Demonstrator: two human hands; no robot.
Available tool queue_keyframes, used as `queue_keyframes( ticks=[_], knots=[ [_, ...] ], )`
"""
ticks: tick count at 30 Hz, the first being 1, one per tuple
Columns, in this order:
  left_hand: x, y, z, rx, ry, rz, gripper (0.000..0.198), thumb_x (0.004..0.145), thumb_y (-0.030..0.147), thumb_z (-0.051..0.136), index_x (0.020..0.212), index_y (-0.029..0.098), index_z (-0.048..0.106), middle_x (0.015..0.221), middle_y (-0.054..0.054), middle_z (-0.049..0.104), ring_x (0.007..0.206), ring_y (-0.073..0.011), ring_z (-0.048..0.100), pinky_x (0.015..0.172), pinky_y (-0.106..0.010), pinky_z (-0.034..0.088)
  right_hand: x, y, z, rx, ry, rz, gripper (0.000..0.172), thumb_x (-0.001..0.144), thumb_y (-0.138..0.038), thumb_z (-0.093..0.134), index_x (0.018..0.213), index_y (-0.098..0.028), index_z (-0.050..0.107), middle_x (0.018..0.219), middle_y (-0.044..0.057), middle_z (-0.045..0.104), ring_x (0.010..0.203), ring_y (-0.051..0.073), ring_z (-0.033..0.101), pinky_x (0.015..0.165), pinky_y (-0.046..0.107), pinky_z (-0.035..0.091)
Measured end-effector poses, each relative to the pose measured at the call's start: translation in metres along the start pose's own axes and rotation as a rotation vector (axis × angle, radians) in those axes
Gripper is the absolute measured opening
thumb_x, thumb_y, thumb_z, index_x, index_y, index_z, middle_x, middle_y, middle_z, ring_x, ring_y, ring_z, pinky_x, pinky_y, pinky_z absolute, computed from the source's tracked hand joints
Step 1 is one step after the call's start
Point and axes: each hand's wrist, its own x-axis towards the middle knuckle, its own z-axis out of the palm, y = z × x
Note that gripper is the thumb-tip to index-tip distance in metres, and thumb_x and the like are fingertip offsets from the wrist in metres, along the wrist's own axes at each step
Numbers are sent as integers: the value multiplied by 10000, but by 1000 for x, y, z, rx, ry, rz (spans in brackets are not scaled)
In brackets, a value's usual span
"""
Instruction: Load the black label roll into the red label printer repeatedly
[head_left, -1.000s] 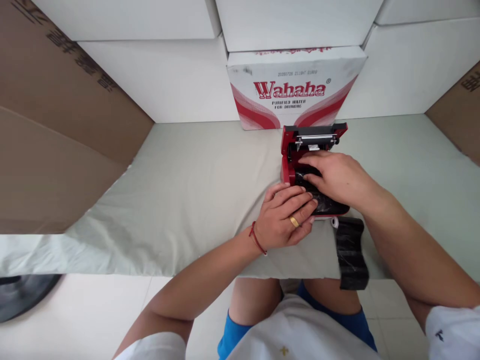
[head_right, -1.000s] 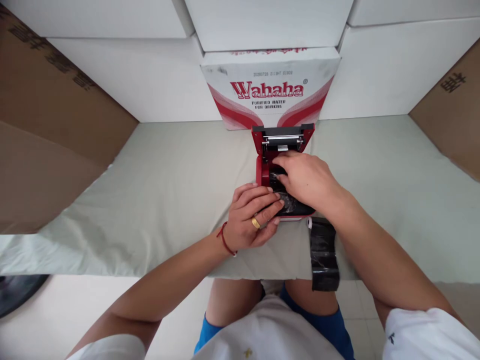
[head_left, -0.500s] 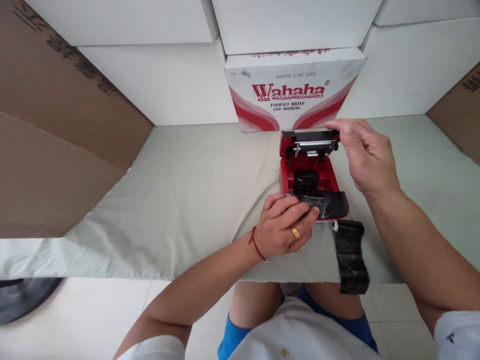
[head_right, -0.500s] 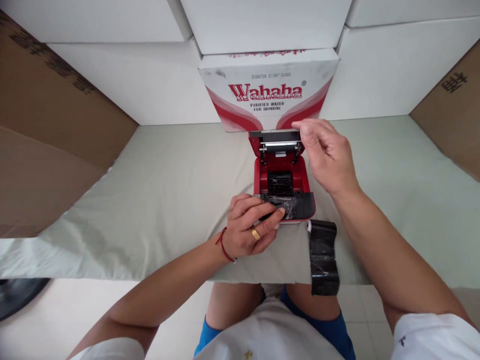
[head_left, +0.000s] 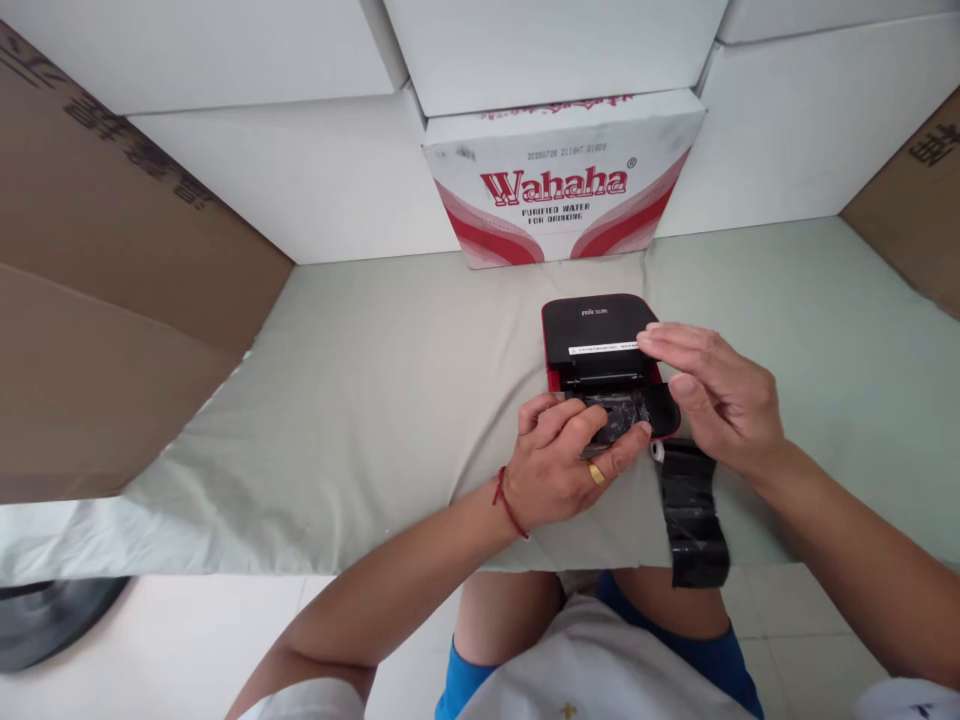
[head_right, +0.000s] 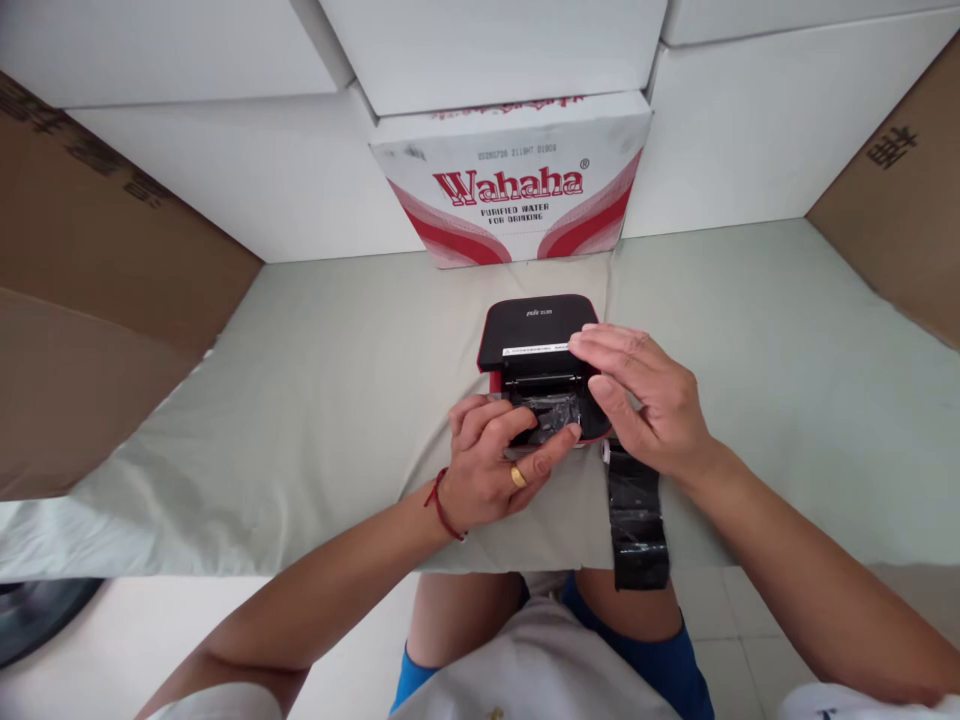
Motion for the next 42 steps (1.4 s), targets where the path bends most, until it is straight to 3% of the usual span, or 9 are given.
queue_keyframes(
  ticks=[6,14,18,22,24,27,32,38,42],
  knots=[
    [0,0,3,-70,17,3,337,979,261,731,1303,351,753,1042,-29,666,1036,-203,567,1062,-385,474,-12,4,14,-83,94,-38,295,1064,-221,554,1094,-301,836,1073,51,860,1046,267,800,986,523,638],
    [0,-3,4,-56,24,25,308,986,255,706,1277,332,769,996,-45,622,1003,-212,559,1035,-404,491,-7,3,17,-113,54,-80,238,982,-148,605,1056,-280,789,1014,48,837,972,256,782,963,492,627],
    [-2,-6,3,-69,17,48,383,955,257,737,1331,325,743,1017,-51,620,1023,-227,563,1015,-418,496,-15,4,21,-113,65,-99,236,1005,-218,584,1170,-277,742,1098,78,818,1055,280,760,1028,536,599],
    [-2,-11,1,-188,59,19,571,971,199,654,1524,323,587,1034,-48,633,980,-220,597,928,-400,532,-24,6,19,-88,57,-108,407,1032,-331,586,1427,-243,624,1243,144,781,1197,324,728,1091,598,555],
    [-3,-17,-1,-279,135,-52,629,988,220,639,1594,323,505,1079,-55,636,981,-219,609,895,-395,550,-26,5,16,-98,32,-114,356,1042,-354,580,1372,-245,656,1241,143,787,1228,331,730,1130,616,518],
    [-9,-33,0,-413,199,-305,614,1016,321,640,1608,341,479,1237,-83,628,1135,-246,627,988,-438,555,-27,1,13,-110,27,-105,225,1041,-353,572,1171,-269,736,1188,99,816,1236,325,751,1176,616,473],
    [-18,-65,9,-748,36,-676,790,949,646,639,1657,435,360,1657,-76,496,1559,-317,497,1224,-498,476,-25,-4,13,-104,54,-65,212,1022,-298,575,1125,-285,759,1161,70,843,1221,312,780,1201,596,458],
    [-16,-66,16,-994,-105,-718,1009,886,726,660,1725,452,170,1844,-34,281,1719,-318,280,1362,-549,353,-25,-8,11,-98,36,-74,334,1034,-270,561,1339,-273,695,1227,101,837,1228,301,781,1219,601,436],
    [-12,-60,16,-1096,-112,-729,1035,868,689,717,1728,460,188,1850,-24,280,1717,-315,292,1373,-560,350,-26,-9,9,-94,6,-92,215,1036,-301,579,1175,-275,740,1241,101,833,1223,308,782,1239,616,404]
  ],
)
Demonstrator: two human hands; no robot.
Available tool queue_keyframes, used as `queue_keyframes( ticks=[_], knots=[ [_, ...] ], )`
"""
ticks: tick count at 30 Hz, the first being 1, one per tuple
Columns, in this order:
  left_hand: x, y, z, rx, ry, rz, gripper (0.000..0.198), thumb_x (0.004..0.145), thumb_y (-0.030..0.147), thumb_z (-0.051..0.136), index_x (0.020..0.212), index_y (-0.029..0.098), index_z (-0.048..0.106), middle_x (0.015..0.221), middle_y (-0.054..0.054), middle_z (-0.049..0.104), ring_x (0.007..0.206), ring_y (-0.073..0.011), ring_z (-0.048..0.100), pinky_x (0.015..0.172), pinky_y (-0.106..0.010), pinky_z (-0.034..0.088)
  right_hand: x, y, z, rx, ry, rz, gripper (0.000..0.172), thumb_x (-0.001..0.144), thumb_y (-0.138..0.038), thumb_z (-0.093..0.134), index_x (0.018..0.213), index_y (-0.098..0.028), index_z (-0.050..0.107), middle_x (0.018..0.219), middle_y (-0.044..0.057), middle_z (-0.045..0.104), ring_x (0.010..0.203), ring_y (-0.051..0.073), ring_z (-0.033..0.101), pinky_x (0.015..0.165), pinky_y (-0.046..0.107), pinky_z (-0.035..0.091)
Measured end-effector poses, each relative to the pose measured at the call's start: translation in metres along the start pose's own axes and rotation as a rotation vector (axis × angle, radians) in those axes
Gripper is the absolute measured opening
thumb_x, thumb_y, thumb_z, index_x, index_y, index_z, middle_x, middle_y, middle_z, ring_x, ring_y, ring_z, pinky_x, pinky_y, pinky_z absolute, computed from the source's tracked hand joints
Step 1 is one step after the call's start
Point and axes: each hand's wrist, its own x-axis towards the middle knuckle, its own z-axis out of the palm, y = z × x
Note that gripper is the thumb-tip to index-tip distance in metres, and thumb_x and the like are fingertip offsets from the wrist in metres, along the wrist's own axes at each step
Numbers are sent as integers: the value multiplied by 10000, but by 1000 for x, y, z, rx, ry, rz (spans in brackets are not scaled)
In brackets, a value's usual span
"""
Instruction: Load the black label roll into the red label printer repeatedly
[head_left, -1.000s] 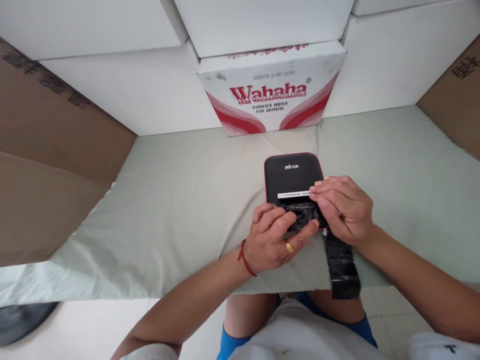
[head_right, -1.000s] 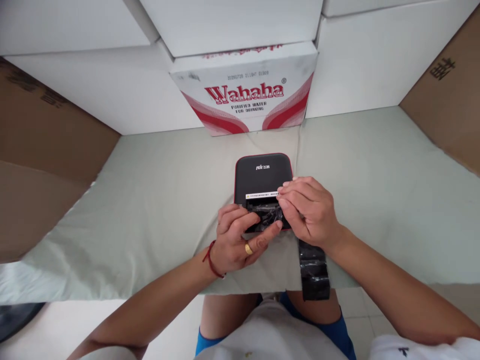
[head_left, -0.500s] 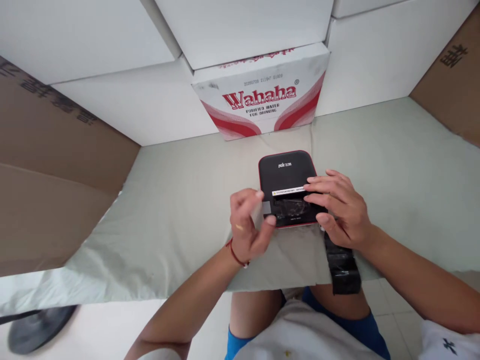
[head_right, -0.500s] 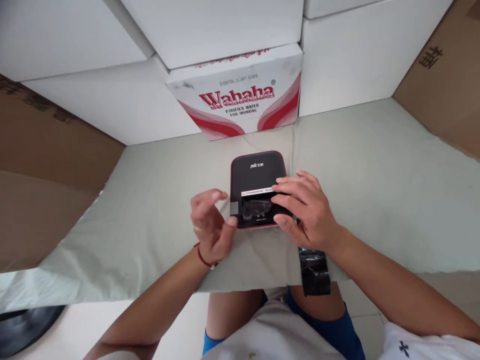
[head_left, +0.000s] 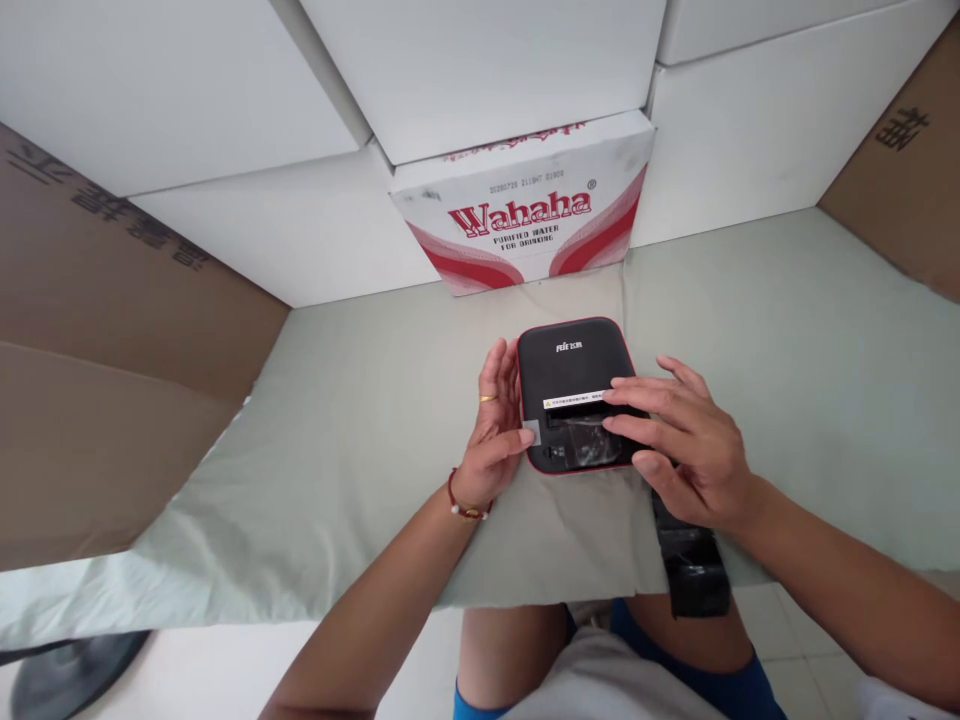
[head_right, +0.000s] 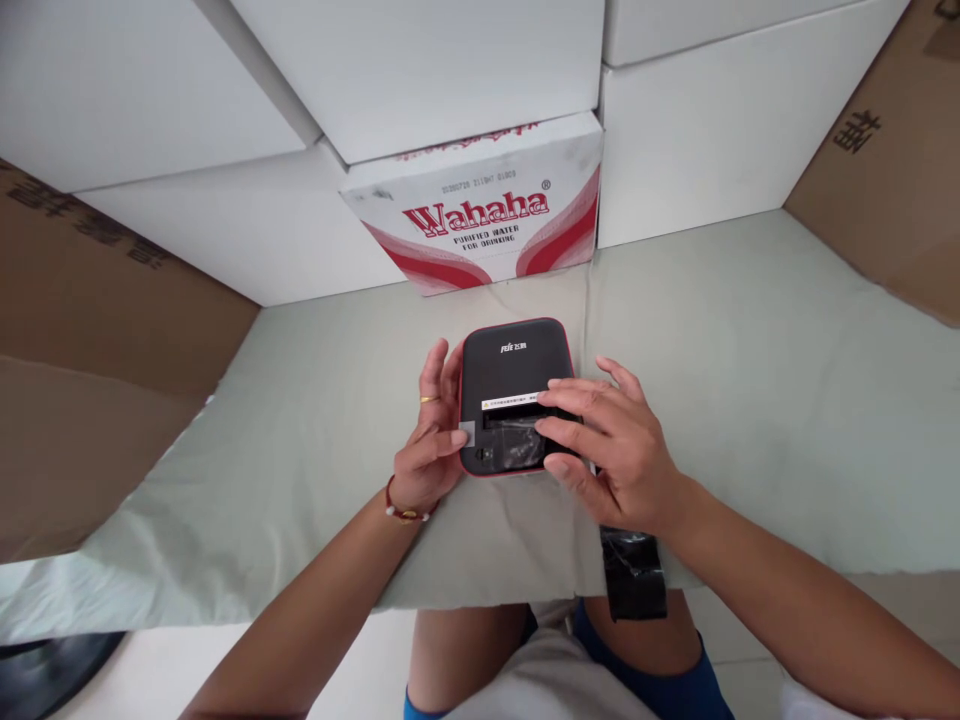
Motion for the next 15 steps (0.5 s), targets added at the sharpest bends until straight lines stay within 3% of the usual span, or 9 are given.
queue_keyframes(
  ticks=[3,10,15],
  knots=[
    [1,1,1,-18,-1,-35,1059,867,705,709,1734,467,148,1851,-27,274,1701,-315,331,1340,-556,406,0,0,-1,27,12,18,150,1030,-315,591,1051,-285,736,1189,79,845,1197,309,792,1247,625,402],
    [1,-7,2,-157,-40,-172,1060,901,677,695,1719,508,43,1864,-8,219,1667,-289,392,1282,-518,477,3,1,-3,29,18,14,188,1053,-249,557,995,-268,734,1164,82,848,1148,277,810,1257,608,420],
    [1,-9,7,-434,6,-238,1200,757,445,896,1705,529,167,1865,37,211,1722,-329,245,1368,-529,320,9,6,-5,-83,26,-66,165,1029,-203,595,950,-248,733,1262,93,824,1243,288,772,1264,638,401]
  ],
)
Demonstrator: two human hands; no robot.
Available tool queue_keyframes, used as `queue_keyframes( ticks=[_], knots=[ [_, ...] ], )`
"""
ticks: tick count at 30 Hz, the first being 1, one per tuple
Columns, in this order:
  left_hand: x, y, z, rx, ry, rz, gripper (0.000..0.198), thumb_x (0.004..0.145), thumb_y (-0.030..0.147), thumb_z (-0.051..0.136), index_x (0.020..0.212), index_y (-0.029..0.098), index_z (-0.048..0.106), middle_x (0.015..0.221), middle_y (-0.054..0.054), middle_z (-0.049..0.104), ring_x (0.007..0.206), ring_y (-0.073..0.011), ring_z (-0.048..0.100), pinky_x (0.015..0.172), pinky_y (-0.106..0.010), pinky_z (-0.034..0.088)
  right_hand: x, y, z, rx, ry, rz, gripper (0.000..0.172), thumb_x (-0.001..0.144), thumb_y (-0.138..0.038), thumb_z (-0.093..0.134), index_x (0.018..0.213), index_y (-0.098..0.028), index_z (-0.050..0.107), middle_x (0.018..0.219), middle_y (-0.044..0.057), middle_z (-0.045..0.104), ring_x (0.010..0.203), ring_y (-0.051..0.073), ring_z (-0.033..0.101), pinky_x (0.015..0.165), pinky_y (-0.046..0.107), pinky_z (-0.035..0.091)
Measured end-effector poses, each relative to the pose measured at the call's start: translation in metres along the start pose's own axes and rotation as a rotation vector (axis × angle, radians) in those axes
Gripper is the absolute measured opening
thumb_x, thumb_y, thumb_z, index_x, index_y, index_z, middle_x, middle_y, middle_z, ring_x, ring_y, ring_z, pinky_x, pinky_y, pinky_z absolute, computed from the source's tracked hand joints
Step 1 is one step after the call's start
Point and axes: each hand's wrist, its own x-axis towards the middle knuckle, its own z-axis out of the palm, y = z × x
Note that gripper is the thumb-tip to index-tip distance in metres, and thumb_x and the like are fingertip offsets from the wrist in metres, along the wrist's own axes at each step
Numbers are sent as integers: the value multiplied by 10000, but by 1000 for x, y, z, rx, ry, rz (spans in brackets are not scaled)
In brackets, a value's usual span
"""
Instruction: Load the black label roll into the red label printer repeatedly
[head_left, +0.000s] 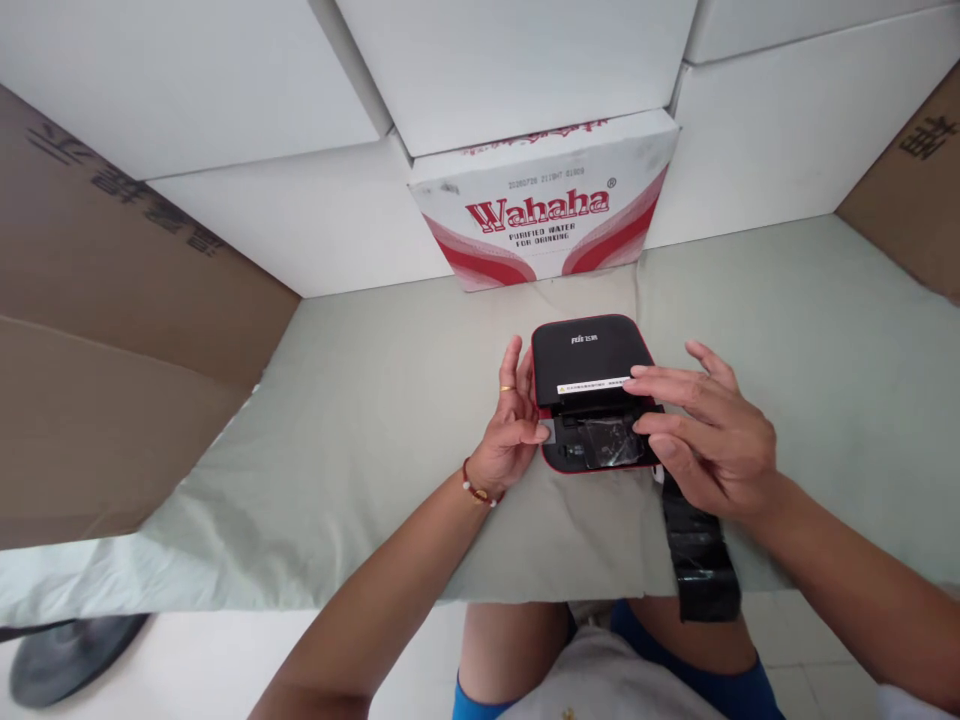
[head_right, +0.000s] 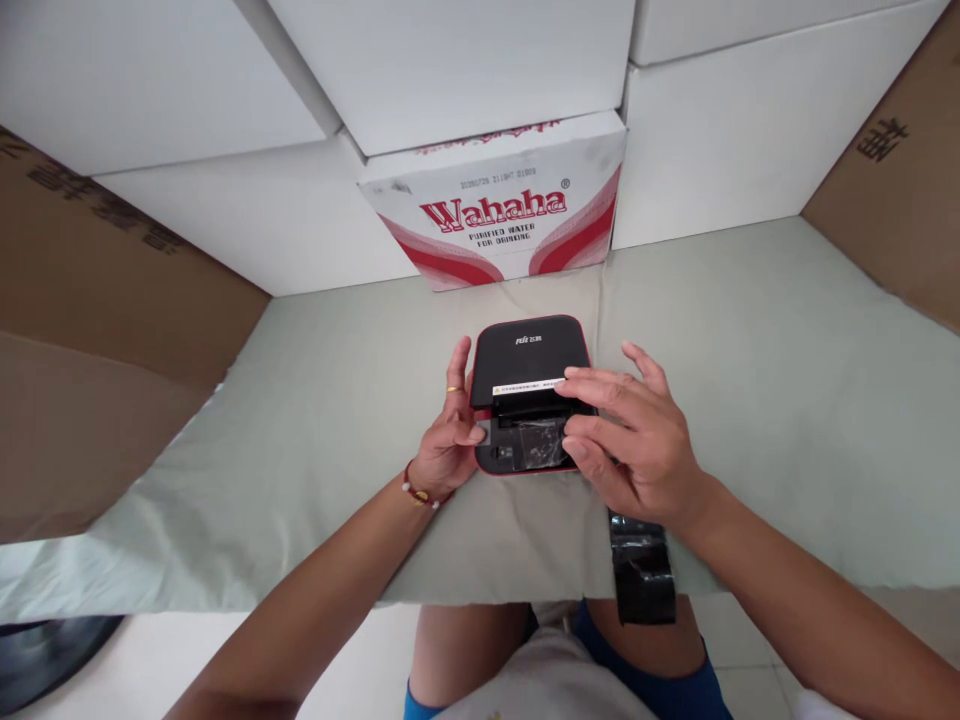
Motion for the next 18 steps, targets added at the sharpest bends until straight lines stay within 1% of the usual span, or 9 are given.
queue_keyframes(
  ticks=[2,4,6,7,9,12,14,16,18],
  knots=[
    [0,-1,2,-58,1,11,1169,733,392,914,1693,503,257,1859,43,230,1737,-332,181,1410,-524,210,4,0,-3,-68,12,-34,132,1005,-202,639,930,-248,738,1297,95,815,1319,317,722,1250,650,417],
    [1,-3,3,-80,0,33,1092,727,387,917,1662,470,358,1847,44,262,1743,-326,142,1428,-512,136,10,-3,-8,-130,53,-93,101,973,-188,680,928,-249,748,1301,101,817,1343,333,683,1180,604,502],
    [2,-4,5,-102,10,51,997,739,401,911,1618,445,443,1823,37,313,1736,-323,165,1430,-509,130,18,-8,-13,-127,59,-157,96,952,-163,703,933,-244,752,1204,92,846,1229,306,713,1045,501,594],
    [3,-5,5,-116,23,56,944,755,413,903,1596,434,475,1805,29,347,1725,-325,201,1426,-513,147,22,-10,-15,-88,28,-160,104,957,-156,697,930,-242,750,1139,80,857,1143,282,739,976,452,617],
    [5,-4,8,-142,63,56,823,811,454,873,1556,404,526,1765,3,411,1696,-326,275,1414,-523,192,34,-12,-17,39,-74,-31,140,1007,-188,650,925,-246,748,1061,54,860,998,235,780,889,388,632],
    [7,-3,11,-151,135,41,687,889,485,828,1513,368,567,1719,-26,472,1666,-312,339,1396,-517,241,58,-2,-13,170,-226,416,252,1081,-330,558,969,-252,770,922,18,843,759,182,784,738,329,627],
    [9,-3,11,-139,153,32,655,909,459,827,1505,362,572,1705,-30,493,1649,-295,372,1387,-503,260,76,9,-6,95,-384,606,266,1062,-361,566,998,-249,798,855,0,832,677,173,755,675,312,591],
    [9,-3,11,-123,153,34,654,910,439,837,1503,360,573,1693,-33,512,1630,-286,404,1379,-495,277,92,17,2,-70,-602,623,251,1021,-286,581,1042,-258,830,898,-3,846,736,182,763,727,313,570],
    [10,-4,10,-113,151,37,653,911,442,839,1502,357,574,1690,-36,519,1622,-283,417,1375,-491,285,104,19,9,-255,-812,571,302,985,-223,591,1132,-285,847,990,11,860,854,215,782,781,328,549]
  ],
)
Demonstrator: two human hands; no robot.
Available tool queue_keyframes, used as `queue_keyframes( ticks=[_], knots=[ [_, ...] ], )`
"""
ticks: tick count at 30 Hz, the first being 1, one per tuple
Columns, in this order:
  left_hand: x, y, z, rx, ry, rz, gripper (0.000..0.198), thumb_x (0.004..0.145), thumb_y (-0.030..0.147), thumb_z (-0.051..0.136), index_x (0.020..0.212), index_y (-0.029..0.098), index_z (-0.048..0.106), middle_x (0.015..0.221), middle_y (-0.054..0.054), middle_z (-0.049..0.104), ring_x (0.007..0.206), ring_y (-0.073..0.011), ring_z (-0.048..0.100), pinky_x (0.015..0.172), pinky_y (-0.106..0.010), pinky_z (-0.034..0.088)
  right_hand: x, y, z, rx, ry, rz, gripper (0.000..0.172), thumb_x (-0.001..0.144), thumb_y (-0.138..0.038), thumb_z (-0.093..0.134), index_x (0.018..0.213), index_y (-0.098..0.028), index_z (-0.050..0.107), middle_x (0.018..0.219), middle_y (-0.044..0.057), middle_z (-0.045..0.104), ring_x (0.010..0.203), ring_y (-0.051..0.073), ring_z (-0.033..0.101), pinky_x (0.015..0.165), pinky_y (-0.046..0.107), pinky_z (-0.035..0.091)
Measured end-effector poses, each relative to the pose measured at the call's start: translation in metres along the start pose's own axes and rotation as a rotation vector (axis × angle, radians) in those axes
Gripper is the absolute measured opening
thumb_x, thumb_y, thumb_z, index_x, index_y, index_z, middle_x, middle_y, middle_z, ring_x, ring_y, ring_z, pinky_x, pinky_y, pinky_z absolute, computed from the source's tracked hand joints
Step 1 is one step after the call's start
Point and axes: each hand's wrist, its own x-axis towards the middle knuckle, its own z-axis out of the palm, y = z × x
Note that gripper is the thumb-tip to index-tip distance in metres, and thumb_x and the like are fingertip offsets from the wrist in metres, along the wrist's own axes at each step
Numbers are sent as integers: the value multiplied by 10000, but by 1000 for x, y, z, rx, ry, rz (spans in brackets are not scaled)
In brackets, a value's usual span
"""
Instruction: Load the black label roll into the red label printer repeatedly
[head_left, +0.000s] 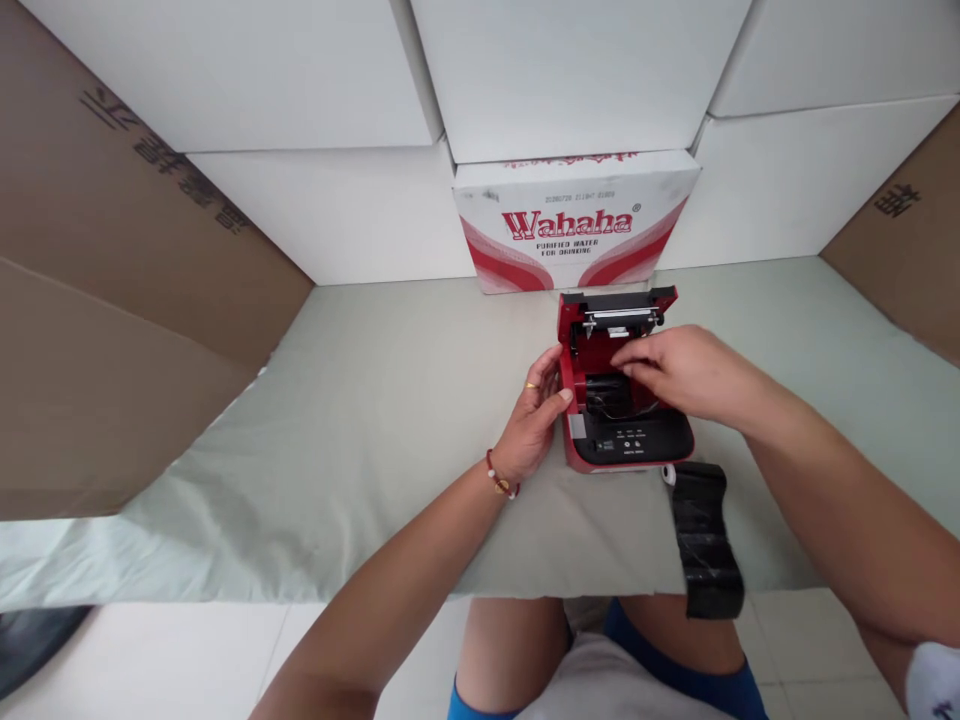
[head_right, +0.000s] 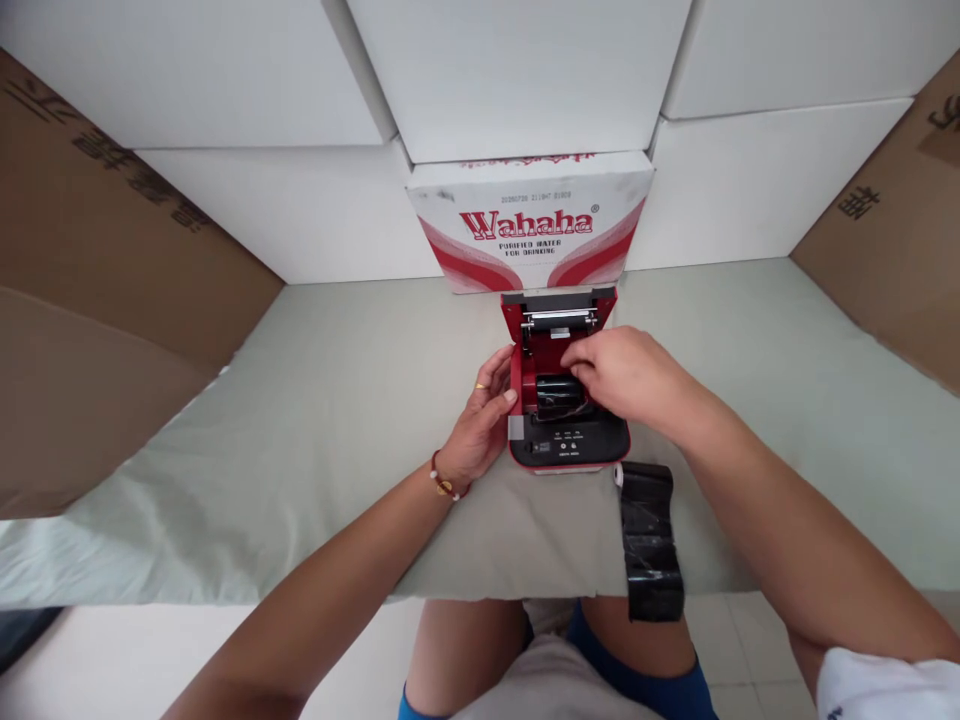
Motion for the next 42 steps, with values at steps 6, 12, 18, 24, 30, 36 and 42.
queue_keyframes(
  ticks=[6,12,18,24,30,36,42],
  knots=[
    [0,0,-1,11,-10,1,652,922,443,827,1510,352,562,1698,-42,516,1619,-274,427,1368,-481,305,5,-26,1,-450,-201,39,363,941,-258,669,1277,-297,800,1115,123,845,1013,342,789,720,361,508],
    [1,0,-1,17,-4,0,645,920,435,825,1504,351,566,1692,-43,523,1613,-275,438,1360,-478,317,11,-34,3,-475,-253,-73,377,933,-200,644,1277,-241,791,1138,164,837,1059,367,792,775,398,551],
    [1,1,-1,19,1,6,636,912,432,831,1490,346,578,1683,-42,529,1601,-277,447,1357,-476,317,12,-28,4,-376,-242,-55,387,932,-182,609,1287,-225,755,1245,140,809,1097,347,774,803,385,564],
    [0,3,-1,20,10,-12,647,910,438,831,1497,342,576,1684,-49,527,1607,-285,440,1361,-479,311,-40,8,-18,141,-27,-176,427,993,-361,593,1392,-268,716,1345,87,779,1110,286,762,926,401,618],
    [-1,4,-2,16,2,-27,652,911,448,834,1502,349,574,1676,-49,533,1598,-277,450,1359,-482,324,-111,111,-22,287,285,52,395,954,-599,709,1332,-499,769,1273,77,824,1053,302,801,813,384,648],
    [0,3,-3,40,20,5,627,904,440,837,1477,352,597,1663,-41,550,1593,-274,458,1358,-486,329,-119,142,34,206,96,121,303,938,-412,631,1149,-335,835,1112,139,841,994,380,813,885,551,664],
    [0,6,-3,49,28,-24,632,904,454,841,1480,369,594,1669,-32,541,1594,-270,455,1353,-478,340,-124,88,59,293,96,-29,349,1056,-456,549,1253,-301,792,1268,93,801,1088,294,784,953,486,649]
  ],
)
